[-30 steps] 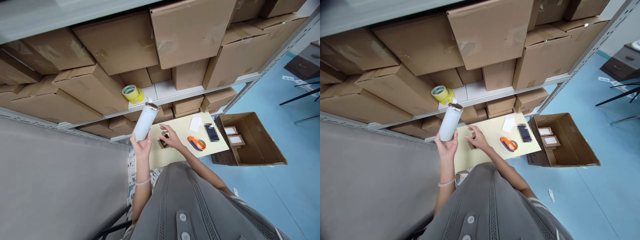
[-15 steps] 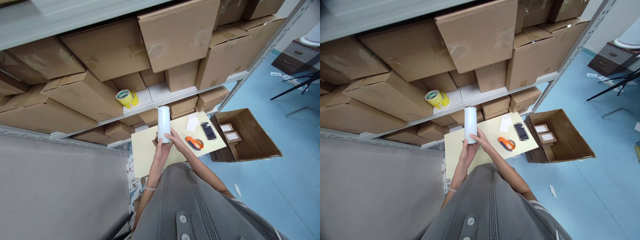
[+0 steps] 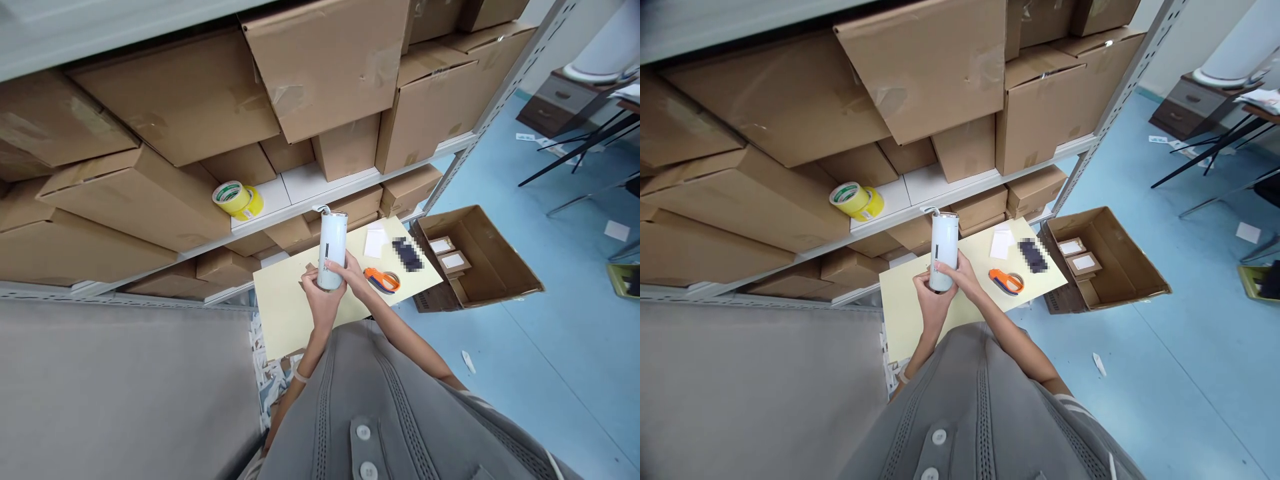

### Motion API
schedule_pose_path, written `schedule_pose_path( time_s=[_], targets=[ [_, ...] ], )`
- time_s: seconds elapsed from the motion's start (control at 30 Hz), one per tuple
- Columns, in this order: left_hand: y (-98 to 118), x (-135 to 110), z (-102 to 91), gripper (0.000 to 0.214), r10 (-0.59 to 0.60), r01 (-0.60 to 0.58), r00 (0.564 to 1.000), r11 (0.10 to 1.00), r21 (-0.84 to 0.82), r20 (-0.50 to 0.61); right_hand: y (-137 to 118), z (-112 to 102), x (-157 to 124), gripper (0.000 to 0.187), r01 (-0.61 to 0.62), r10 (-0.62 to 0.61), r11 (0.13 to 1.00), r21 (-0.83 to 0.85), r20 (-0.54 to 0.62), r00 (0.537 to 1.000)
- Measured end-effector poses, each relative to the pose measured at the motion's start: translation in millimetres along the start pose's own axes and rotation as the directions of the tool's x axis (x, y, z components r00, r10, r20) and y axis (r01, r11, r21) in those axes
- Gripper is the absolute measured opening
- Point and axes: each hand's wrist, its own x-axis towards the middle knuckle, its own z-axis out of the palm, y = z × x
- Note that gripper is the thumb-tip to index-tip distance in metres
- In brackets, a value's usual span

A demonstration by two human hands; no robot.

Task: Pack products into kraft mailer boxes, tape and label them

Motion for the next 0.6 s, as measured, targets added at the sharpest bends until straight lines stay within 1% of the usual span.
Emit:
schedule_pose_path(
  time_s=[0.13, 0.17, 0.2, 0.27, 0.3, 0.37, 0.43, 0.5, 0.53, 0.6],
  targets=[
    [-1.3, -0.9, -0.8, 0.065, -0.038, 0.038, 0.999, 0.999, 0.002, -0.006, 1.8, -3.7, 1.9, 0.046, -0.018, 0.018, 1.0, 0.021, 0.02, 1.0],
    [-2.5, -0.8, -1.4, 0.065, -0.045, 0.045, 0.999, 0.999, -0.015, 0.012, 2.3, -4.5, 2.3, 0.045, -0.027, 0.026, 0.999, 0.036, 0.024, 0.999],
    [-3.6, -0.7, -2.2, 0.066, -0.057, 0.059, 0.997, 0.997, -0.051, 0.048, 2.6, -5.5, 2.7, 0.044, -0.037, 0.036, 0.998, 0.055, 0.027, 0.999],
    [-4.9, -0.4, -4.0, 0.065, -0.093, 0.122, 0.982, 0.977, -0.177, 0.162, 2.7, -7.6, 3.6, 0.042, -0.054, 0.05, 0.993, 0.107, 0.037, 0.998],
    [-4.5, -0.2, -4.9, 0.063, -0.118, 0.177, 0.965, 0.953, -0.247, 0.234, 2.3, -8.7, 4.2, 0.042, -0.06, 0.054, 0.989, 0.136, 0.046, 0.997],
    [-1.3, 0.0, -6.4, 0.056, -0.178, 0.313, 0.915, 0.88, -0.358, 0.362, 0.8, -10.5, 5.6, 0.042, -0.063, 0.051, 0.98, 0.188, 0.067, 0.996],
    [4.3, 0.3, -7.3, 0.052, -0.246, 0.438, 0.868, 0.789, -0.43, 0.432, -1.6, -11.5, 6.6, 0.044, -0.067, 0.047, 0.972, 0.226, 0.092, 0.995],
    [9.8, 0.8, -7.5, 0.049, -0.295, 0.511, 0.84, 0.715, -0.478, 0.456, -4.5, -11.3, 7.0, 0.046, -0.072, 0.045, 0.967, 0.243, 0.115, 0.992],
    [11.7, 1.0, -7.4, 0.047, -0.306, 0.522, 0.837, 0.697, -0.492, 0.454, -5.9, -10.9, 7.0, 0.047, -0.072, 0.042, 0.968, 0.242, 0.129, 0.991],
    [12.7, 1.4, -7.0, 0.043, -0.319, 0.512, 0.848, 0.704, -0.493, 0.425, -8.0, -9.9, 6.9, 0.05, -0.07, 0.036, 0.974, 0.215, 0.158, 0.987]
  ],
)
